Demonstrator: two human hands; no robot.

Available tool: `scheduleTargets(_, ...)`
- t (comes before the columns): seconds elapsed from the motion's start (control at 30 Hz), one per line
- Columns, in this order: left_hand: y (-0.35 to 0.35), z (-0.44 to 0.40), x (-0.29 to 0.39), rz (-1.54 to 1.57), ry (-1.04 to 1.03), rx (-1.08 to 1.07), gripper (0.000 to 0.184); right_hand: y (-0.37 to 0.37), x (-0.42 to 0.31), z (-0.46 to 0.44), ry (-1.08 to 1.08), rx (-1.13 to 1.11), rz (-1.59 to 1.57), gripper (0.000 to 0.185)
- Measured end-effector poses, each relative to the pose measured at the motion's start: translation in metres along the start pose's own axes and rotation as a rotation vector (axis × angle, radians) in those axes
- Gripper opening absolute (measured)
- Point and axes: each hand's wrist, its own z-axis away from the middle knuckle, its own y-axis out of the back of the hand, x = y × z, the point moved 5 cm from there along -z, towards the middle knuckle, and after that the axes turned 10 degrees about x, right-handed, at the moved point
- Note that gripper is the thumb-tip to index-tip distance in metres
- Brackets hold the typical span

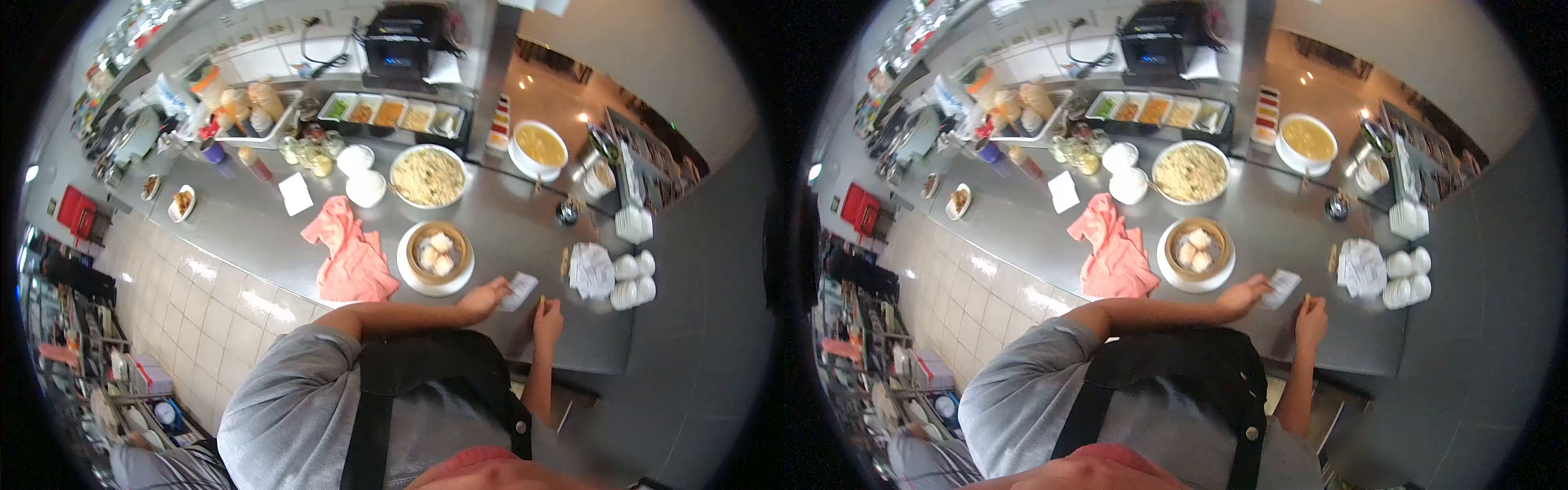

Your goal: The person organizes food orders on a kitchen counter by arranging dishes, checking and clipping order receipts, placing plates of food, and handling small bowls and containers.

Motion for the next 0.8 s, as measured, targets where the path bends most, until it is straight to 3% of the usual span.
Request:
scheduleTargets(0.1, 0.042, -0.023, 0.054, 0.067, -0.146, 0.02, 0.032, 0.003, -0.007, -0.007, -0.004, -0.051, 0.059, 0.02)
scheduleTargets(0.2, 0.109, -0.062, 0.093, 0.12, -0.148, 0.162, 0.029, -0.005, 0.0, -0.012, -0.004, -0.071, 0.101, 0.021)
scheduleTargets(0.3, 0.225, -0.121, 0.124, 0.085, -0.478, 0.723, 0.028, -0.004, -0.004, -0.013, 0.015, -0.074, 0.102, 0.021)
scheduleTargets(0.37, 0.306, -0.153, 0.129, 0.217, -0.452, 0.969, 0.027, -0.003, -0.005, -0.013, 0.026, -0.084, 0.11, 0.021)
scheduleTargets(0.43, 0.369, -0.183, 0.123, 0.444, -0.417, 1.06, 0.028, -0.005, -0.001, -0.013, 0.036, -0.055, 0.073, 0.021)
scheduleTargets(0.5, 0.42, -0.205, 0.118, 0.203, -0.532, 1.193, 0.032, -0.01, 0.004, -0.013, 0.03, -0.053, 0.052, 0.02)
scheduleTargets(0.63, 0.454, -0.232, 0.13, 0.243, -0.461, 1.171, 0.03, -0.015, 0.009, -0.012, 0.056, -0.016, -0.036, 0.018)
scheduleTargets(0.7, 0.46, -0.237, 0.142, 0.154, -0.534, 1.323, 0.032, -0.015, 0.01, -0.012, 0.088, 0.011, -0.042, 0.018)
scheduleTargets(0.73, 0.465, -0.24, 0.148, 0.023, -0.539, 1.397, 0.021, -0.014, 0.009, -0.013, 0.118, 0.036, -0.046, 0.018)
scheduleTargets(0.8, 0.471, -0.245, 0.151, 0.095, -0.451, 1.327, 0.021, -0.012, 0.006, -0.012, 0.083, 0.019, -0.06, 0.018)
